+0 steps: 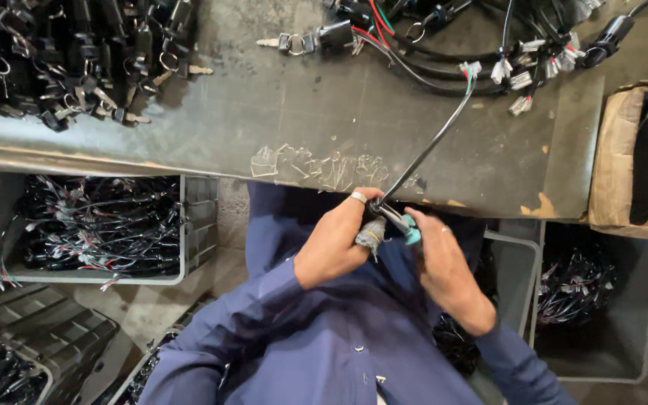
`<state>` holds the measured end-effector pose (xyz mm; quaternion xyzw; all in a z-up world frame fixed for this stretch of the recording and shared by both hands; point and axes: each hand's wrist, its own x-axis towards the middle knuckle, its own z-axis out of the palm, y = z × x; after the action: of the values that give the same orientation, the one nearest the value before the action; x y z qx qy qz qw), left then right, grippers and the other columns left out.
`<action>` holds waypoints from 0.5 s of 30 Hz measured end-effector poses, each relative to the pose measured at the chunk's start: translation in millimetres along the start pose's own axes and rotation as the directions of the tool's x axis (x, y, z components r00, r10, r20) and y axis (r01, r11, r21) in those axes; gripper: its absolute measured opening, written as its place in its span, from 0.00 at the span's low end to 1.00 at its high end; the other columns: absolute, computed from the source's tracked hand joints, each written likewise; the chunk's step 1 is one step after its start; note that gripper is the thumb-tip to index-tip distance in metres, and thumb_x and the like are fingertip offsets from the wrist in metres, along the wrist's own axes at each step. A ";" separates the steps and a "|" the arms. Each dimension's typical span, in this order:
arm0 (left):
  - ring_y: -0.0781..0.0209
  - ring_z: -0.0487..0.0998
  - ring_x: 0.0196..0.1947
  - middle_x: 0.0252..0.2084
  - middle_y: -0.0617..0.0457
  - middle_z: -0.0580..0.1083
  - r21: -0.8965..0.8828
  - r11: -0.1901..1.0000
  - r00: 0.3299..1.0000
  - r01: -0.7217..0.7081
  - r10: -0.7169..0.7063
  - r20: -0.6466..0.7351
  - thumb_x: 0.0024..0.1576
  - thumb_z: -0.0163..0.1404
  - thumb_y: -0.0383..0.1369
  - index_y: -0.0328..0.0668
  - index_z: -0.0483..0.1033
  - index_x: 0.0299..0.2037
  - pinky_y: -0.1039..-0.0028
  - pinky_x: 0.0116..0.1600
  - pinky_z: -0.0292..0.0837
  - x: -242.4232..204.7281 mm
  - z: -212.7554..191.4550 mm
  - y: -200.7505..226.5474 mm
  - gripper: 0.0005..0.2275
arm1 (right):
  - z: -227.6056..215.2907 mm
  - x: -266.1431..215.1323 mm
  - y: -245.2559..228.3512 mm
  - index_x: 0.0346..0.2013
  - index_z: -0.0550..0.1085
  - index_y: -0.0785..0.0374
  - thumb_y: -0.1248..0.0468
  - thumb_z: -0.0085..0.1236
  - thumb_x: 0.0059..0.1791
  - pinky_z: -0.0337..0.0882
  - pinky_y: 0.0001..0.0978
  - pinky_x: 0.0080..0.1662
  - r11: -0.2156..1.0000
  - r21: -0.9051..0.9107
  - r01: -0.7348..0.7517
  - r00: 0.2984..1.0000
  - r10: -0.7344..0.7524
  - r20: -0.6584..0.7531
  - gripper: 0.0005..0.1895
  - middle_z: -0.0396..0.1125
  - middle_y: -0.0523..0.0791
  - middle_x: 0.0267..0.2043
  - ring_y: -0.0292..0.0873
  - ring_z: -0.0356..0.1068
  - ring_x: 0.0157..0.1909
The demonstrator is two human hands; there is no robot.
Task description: The person repeatedly strips the outer insulation from black wires using pliers, then cuts the wires and discards the stripped pieces. The process is repeated for multiple wires taken from a pile on the table.
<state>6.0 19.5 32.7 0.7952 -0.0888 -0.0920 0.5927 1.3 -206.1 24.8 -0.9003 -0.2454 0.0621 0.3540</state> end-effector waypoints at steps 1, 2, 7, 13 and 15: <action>0.39 0.78 0.43 0.42 0.38 0.75 0.028 1.000 1.000 -0.006 0.006 0.007 0.58 0.51 0.27 0.36 0.66 0.59 0.61 0.47 0.73 -1.4 -2.5 0.5 0.18 | -2.2 1.7 0.5 0.65 0.61 0.70 0.81 0.51 0.40 0.66 0.48 0.57 0.998 -0.046 0.047 0.999 -0.047 -0.010 0.36 0.64 0.60 0.53 0.62 0.65 0.54; 0.37 0.77 0.43 0.42 0.37 0.75 0.055 0.998 1.000 -0.012 0.012 0.015 0.58 0.51 0.27 0.36 0.66 0.59 0.60 0.47 0.73 -2.0 -4.1 0.3 0.18 | -3.3 3.0 1.3 0.65 0.61 0.72 0.82 0.49 0.41 0.66 0.48 0.58 0.991 -0.093 0.092 0.995 -0.094 -0.017 0.36 0.64 0.60 0.52 0.62 0.66 0.54; 0.46 0.79 0.35 0.34 0.41 0.76 -0.119 0.987 0.992 0.110 -0.101 0.077 0.61 0.49 0.28 0.34 0.65 0.51 0.62 0.40 0.73 0.8 0.7 -7.8 0.11 | -3.8 0.2 12.6 0.62 0.64 0.72 0.81 0.51 0.43 0.68 0.47 0.54 0.980 -0.156 0.125 0.992 -0.118 0.049 0.31 0.66 0.60 0.49 0.61 0.67 0.50; 0.53 0.77 0.27 0.28 0.43 0.75 -0.149 0.954 0.956 0.259 -0.232 0.178 0.60 0.48 0.29 0.33 0.63 0.49 0.64 0.34 0.71 3.6 4.0 -22.2 0.11 | 10.8 -7.3 25.6 0.61 0.63 0.73 0.81 0.52 0.40 0.68 0.48 0.55 0.989 -0.060 0.137 0.990 -0.135 0.044 0.32 0.67 0.60 0.52 0.64 0.68 0.53; 0.51 0.78 0.28 0.28 0.42 0.75 -0.144 0.965 0.966 0.219 -0.194 0.174 0.60 0.49 0.30 0.33 0.63 0.49 0.64 0.35 0.72 2.4 3.9 -24.7 0.12 | 13.6 -10.8 29.2 0.61 0.64 0.73 0.82 0.52 0.39 0.68 0.48 0.55 0.994 0.019 0.106 0.991 -0.107 0.080 0.34 0.67 0.60 0.53 0.64 0.67 0.55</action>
<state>8.1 22.2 7.9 0.7393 -0.0442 -0.2232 0.6337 -0.4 -221.4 -5.5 -0.8800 -0.3068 0.0816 0.3533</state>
